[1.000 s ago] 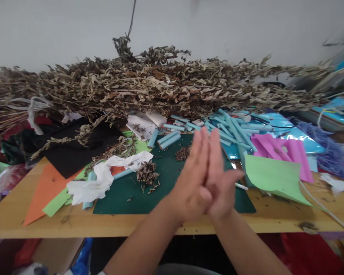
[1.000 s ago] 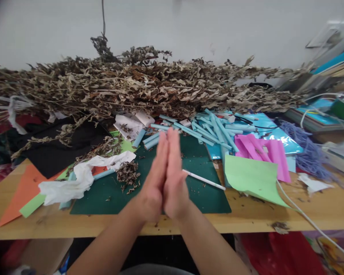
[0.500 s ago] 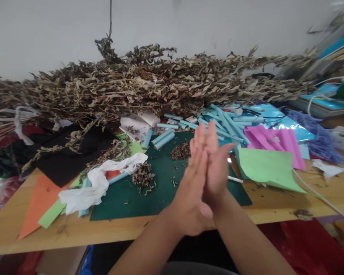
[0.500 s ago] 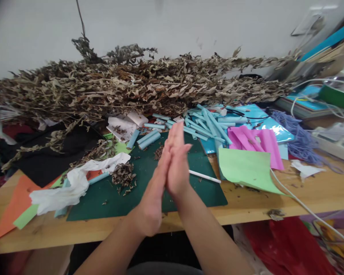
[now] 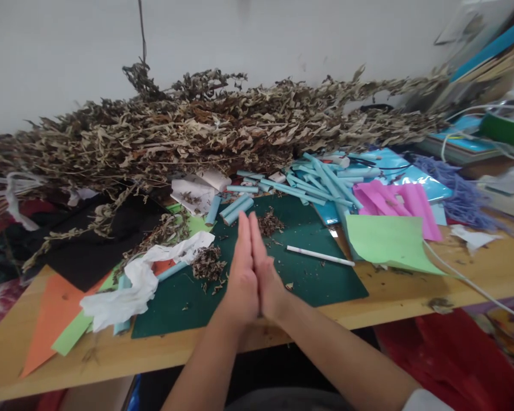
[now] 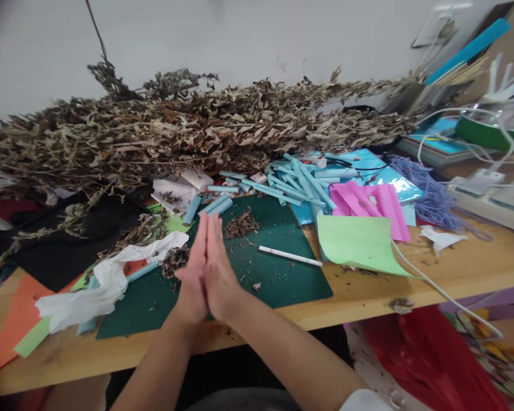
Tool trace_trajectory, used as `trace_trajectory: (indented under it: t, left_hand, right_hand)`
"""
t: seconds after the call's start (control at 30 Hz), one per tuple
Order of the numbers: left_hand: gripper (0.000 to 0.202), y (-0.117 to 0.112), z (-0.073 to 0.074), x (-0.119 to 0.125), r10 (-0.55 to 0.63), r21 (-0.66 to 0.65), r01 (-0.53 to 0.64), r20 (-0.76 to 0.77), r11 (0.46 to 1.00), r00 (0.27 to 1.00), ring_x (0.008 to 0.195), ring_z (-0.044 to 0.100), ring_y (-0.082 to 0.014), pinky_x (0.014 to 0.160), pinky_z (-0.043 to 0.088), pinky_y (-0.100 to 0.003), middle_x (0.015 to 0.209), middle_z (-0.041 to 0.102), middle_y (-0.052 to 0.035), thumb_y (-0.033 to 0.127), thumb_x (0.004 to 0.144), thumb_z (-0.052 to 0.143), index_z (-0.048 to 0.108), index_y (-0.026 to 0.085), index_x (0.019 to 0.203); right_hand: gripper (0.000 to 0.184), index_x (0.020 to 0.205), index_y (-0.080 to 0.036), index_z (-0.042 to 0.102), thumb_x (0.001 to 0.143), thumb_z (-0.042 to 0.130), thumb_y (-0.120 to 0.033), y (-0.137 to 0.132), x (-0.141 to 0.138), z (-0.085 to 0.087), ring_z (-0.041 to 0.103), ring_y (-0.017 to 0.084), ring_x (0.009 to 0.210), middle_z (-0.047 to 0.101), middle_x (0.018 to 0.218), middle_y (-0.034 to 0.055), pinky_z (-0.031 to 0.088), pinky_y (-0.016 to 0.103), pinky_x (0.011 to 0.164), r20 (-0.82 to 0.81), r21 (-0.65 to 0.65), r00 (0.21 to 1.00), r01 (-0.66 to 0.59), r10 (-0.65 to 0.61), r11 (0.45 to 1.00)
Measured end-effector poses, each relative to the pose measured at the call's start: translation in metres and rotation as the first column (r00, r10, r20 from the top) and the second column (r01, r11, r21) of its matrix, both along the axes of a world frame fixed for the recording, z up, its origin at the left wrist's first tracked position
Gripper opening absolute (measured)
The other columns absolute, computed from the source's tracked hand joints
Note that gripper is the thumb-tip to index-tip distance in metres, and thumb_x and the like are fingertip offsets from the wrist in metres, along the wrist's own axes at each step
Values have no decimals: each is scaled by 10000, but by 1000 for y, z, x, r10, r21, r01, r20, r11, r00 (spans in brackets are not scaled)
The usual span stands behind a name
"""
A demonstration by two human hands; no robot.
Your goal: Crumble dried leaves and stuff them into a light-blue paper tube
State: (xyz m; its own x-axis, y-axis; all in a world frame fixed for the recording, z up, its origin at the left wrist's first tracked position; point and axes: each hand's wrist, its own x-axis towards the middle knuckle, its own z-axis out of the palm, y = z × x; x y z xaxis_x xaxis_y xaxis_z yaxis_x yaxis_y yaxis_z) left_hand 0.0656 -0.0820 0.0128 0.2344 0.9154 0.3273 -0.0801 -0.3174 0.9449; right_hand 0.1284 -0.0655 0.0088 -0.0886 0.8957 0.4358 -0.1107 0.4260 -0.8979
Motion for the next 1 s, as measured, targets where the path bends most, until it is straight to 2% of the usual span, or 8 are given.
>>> trace_trajectory:
  t: [0.07, 0.23, 0.43, 0.53, 0.6, 0.73, 0.9, 1.0]
  left_hand:
    - [716, 3, -1, 0, 2, 24, -1, -37, 1000, 999, 1286, -1, -215, 1066, 39, -358, 1412, 49, 44, 666, 703, 166, 123, 296, 1314]
    - [755, -4, -4, 10, -164, 38, 168, -102, 985, 981, 1281, 71, -241, 1062, 65, -359, 1412, 65, -22, 652, 715, 161, 77, 216, 1326]
    - [685, 9, -5, 14, -71, -24, 71, -28, 997, 997, 1285, 72, -195, 1064, 73, -328, 1406, 96, 23, 627, 734, 126, 136, 265, 1316]
    - [710, 7, -7, 13, -63, 28, 64, -51, 998, 997, 1282, 87, -225, 1061, 88, -346, 1406, 118, -6, 637, 731, 157, 171, 234, 1316]
    - [702, 7, -8, 10, -34, 45, 38, -70, 998, 997, 1278, 107, -231, 1060, 84, -349, 1402, 142, -20, 632, 737, 171, 206, 225, 1308]
    - [694, 11, -6, 6, 28, 6, -28, -76, 1000, 997, 1282, 94, -203, 1061, 84, -315, 1403, 139, -3, 626, 741, 155, 164, 237, 1316]
    - [708, 13, 0, 10, 8, 45, -6, -41, 999, 999, 1280, 100, -232, 1060, 94, -352, 1406, 107, 0, 640, 733, 173, 174, 237, 1314]
    - [687, 21, 0, 12, 12, -21, -13, -61, 1000, 998, 1281, 101, -215, 1062, 96, -345, 1402, 128, 4, 622, 745, 155, 159, 240, 1316]
  right_hand:
    - [649, 1324, -292, -3, 764, 60, -613, -8, 2, 0, -44, 189, 1267, -34, 1395, -96, 20, 393, 1058, 6, -13, 1000, 0, 0, 1000]
    - [703, 1331, -271, 34, 733, 14, -640, 0, 17, 4, -68, 162, 1267, 31, 1404, -63, -17, 387, 1052, -173, -36, 963, 202, -205, 979]
    - [690, 1332, -260, 43, 748, 39, -628, -3, 13, -2, -24, 151, 1273, 2, 1403, -61, 23, 355, 1057, -65, -103, 995, 67, -74, 992]
    - [689, 1332, -249, 9, 752, 13, -622, 1, 10, -1, -19, 140, 1273, 12, 1402, -63, 26, 350, 1055, -143, -181, 975, 146, -173, 973]
    - [671, 1331, -256, 9, 764, 40, -615, 2, 8, -1, -20, 138, 1272, 13, 1401, -71, 34, 343, 1055, -151, -204, 972, 147, -180, 968]
    - [705, 1334, -234, 63, 753, 77, -634, -1, 4, -1, 19, 145, 1274, 56, 1401, -54, 75, 310, 1056, -123, -128, 992, 15, -31, 992]
    - [703, 1332, -252, 93, 749, 95, -645, 12, 3, 1, 39, 151, 1275, 68, 1399, -45, 27, 354, 1053, -171, -301, 974, 93, -150, 949]
    - [683, 1323, -275, 137, 750, 126, -646, 15, 4, 0, 42, 161, 1275, 87, 1396, -52, 49, 385, 1047, -188, -298, 977, 42, -101, 954]
